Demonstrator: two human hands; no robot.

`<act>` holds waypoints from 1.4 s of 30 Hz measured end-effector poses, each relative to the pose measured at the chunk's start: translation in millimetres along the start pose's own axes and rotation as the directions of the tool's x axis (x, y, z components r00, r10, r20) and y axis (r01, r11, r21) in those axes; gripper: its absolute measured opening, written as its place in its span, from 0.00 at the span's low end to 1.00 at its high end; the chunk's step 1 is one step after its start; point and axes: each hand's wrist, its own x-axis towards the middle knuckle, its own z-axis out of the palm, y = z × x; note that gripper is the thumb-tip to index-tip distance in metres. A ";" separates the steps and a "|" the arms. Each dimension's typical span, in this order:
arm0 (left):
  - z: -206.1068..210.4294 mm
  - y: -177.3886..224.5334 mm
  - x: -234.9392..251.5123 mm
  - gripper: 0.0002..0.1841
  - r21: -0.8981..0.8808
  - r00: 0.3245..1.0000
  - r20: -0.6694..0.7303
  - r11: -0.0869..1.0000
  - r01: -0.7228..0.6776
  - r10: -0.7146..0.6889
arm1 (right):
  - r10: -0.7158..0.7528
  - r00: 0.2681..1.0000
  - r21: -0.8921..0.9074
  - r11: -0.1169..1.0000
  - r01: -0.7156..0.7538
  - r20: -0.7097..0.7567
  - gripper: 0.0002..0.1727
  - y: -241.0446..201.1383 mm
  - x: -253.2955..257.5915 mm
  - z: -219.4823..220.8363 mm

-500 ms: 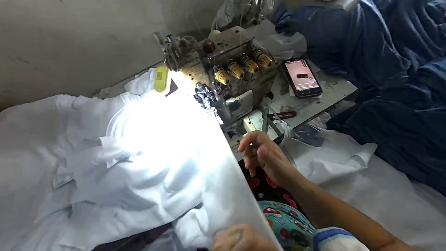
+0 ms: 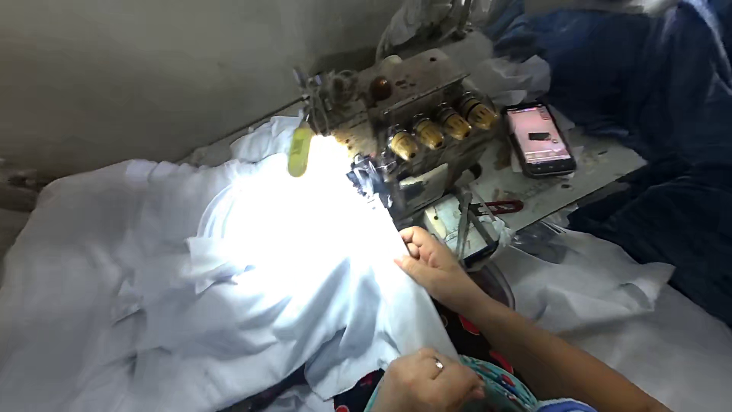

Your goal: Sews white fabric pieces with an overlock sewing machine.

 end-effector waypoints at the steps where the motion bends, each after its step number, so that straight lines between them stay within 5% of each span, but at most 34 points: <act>1: -3.7 -5.6 4.4 0.09 0.025 1.000 -0.004 1.000 -0.011 0.011 | -0.001 1.000 -0.011 1.000 0.001 -0.002 0.13 1.6 0.5 -1.0; 15: -57.5 -50.9 64.6 0.08 0.485 0.994 -0.022 0.870 -0.087 0.112 | 0.004 0.999 0.087 0.996 0.000 -0.050 0.05 3.0 9.6 -8.0; 21: -55.1 -64.2 65.0 0.07 0.509 0.968 -0.133 0.853 -0.117 0.213 | 0.080 0.997 0.317 0.945 -0.076 0.001 0.12 7.4 -1.6 -18.5; 23: -52.5 -78.7 60.8 0.20 0.535 0.970 -0.169 0.843 -0.060 0.176 | 0.038 0.999 0.270 0.962 -0.034 -0.009 0.15 6.0 -4.2 -19.1; 27: -67.2 -96.1 58.8 0.11 0.549 0.946 -0.244 0.835 -0.046 0.212 | -0.115 0.992 0.086 0.989 0.119 -0.048 0.13 2.1 0.6 -12.6; 30: -97.1 -102.0 64.5 0.12 0.540 0.960 -0.147 0.833 -0.123 0.237 | -0.325 0.946 -0.135 0.937 0.321 -0.007 0.05 5.7 21.1 -12.1; 34: -133.1 -125.4 81.2 0.11 0.449 0.964 -0.042 0.867 -0.217 0.262 | -0.441 0.897 -0.391 0.819 0.419 0.035 0.11 10.5 41.7 -14.6; 37: -151.1 -120.6 99.8 0.16 0.542 0.995 -0.003 0.837 -0.081 0.098 | -0.406 0.912 -0.477 0.791 0.382 0.056 0.13 7.5 39.0 -16.9; 42: -144.6 -97.8 118.5 0.11 0.571 0.920 -0.268 0.722 0.390 -0.285 | -0.395 0.907 -0.408 0.811 0.420 0.150 0.12 -1.9 27.9 -10.5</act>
